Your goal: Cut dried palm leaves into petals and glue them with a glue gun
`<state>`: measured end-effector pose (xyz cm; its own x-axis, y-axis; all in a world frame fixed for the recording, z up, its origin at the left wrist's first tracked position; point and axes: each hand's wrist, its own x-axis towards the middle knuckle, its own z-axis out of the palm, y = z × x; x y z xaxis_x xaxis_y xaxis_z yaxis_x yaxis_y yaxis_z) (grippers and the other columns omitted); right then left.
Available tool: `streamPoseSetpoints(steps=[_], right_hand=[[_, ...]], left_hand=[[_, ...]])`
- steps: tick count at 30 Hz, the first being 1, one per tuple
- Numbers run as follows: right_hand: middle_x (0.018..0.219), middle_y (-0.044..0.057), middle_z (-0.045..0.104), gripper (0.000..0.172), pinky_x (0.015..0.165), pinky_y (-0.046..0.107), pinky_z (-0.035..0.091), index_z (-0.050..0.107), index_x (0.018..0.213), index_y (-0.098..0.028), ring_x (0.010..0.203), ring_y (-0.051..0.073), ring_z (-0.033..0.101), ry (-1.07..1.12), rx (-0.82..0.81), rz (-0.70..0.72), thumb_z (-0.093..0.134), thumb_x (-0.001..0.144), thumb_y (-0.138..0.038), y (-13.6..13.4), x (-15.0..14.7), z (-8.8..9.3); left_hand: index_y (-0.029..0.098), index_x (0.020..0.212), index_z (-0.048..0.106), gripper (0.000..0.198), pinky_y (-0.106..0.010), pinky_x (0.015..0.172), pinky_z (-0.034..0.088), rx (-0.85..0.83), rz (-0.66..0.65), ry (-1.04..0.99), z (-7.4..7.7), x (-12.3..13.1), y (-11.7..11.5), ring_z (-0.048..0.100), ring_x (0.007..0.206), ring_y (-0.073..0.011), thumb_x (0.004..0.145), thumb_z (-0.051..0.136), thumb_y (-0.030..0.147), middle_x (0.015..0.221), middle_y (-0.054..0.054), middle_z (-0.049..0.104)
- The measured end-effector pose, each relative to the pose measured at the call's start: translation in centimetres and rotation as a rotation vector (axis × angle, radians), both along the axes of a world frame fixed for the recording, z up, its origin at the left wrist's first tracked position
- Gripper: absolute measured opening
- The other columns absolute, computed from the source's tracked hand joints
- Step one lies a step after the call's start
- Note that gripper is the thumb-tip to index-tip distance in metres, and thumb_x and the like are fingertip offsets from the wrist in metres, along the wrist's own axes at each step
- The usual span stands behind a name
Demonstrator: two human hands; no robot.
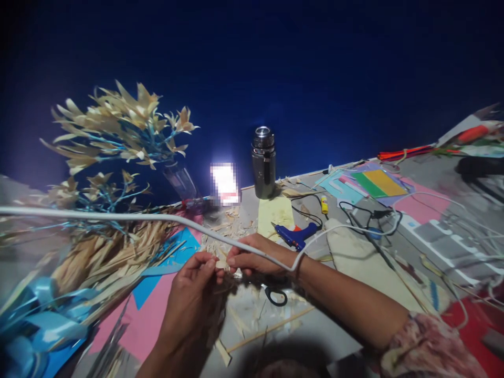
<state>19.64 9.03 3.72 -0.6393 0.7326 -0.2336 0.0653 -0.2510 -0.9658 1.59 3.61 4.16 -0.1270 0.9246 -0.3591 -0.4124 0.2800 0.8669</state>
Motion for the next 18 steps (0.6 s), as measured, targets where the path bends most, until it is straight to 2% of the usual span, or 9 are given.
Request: streamPoseSetpoints(steps=[5,8,11,14,18], right_hand=[[0.058,-0.004,0.056,0.032,0.048,0.019,0.035,0.064,0.078,-0.016,0.046,0.008,0.045,-0.123,0.12,-0.01,0.06,0.093,-0.044,0.1,1.0,-0.5],[0.075,0.0,0.066,0.022,0.056,0.021,0.042,0.067,0.084,-0.016,0.057,0.009,0.054,-0.108,0.164,-0.112,0.063,0.09,-0.036,0.0,1.3,-1.1],[0.084,0.001,0.069,0.021,0.058,0.022,0.042,0.068,0.092,-0.017,0.062,0.01,0.057,0.007,0.095,-0.181,0.07,0.085,-0.036,-0.4,1.1,-1.1],[0.073,-0.001,0.066,0.026,0.056,0.022,0.04,0.069,0.087,-0.016,0.059,0.01,0.054,0.067,0.019,-0.174,0.078,0.08,-0.04,-1.0,0.2,-0.5],[0.08,0.001,0.072,0.033,0.067,0.024,0.047,0.069,0.084,-0.016,0.07,0.013,0.064,0.194,-0.068,-0.251,0.088,0.068,-0.037,-1.4,-1.7,-0.2]], left_hand=[[0.018,0.078,0.062,0.045,-0.018,0.052,0.05,-0.036,0.024,-0.159,0.5,0.1,0.3,0.059,0.052,-0.0096,0.053,0.097,0.03,0.061,0.003,0.065],[0.017,0.079,0.063,0.045,-0.017,0.054,0.052,-0.054,0.021,-0.197,0.6,0.0,0.3,0.059,0.055,-0.0087,0.053,0.098,0.028,0.064,0.002,0.066],[0.017,0.079,0.064,0.041,-0.017,0.057,0.054,-0.056,0.058,-0.214,0.5,0.1,0.4,0.061,0.058,-0.0084,0.057,0.097,0.024,0.067,0.002,0.066],[0.017,0.08,0.064,0.035,-0.016,0.059,0.055,-0.038,0.134,-0.218,0.3,0.3,0.4,0.062,0.06,-0.0084,0.061,0.094,0.02,0.069,0.002,0.066],[0.018,0.08,0.064,0.034,-0.016,0.061,0.056,-0.023,0.177,-0.223,0.0,0.7,0.5,0.064,0.061,-0.0087,0.063,0.093,0.021,0.069,0.003,0.066]])
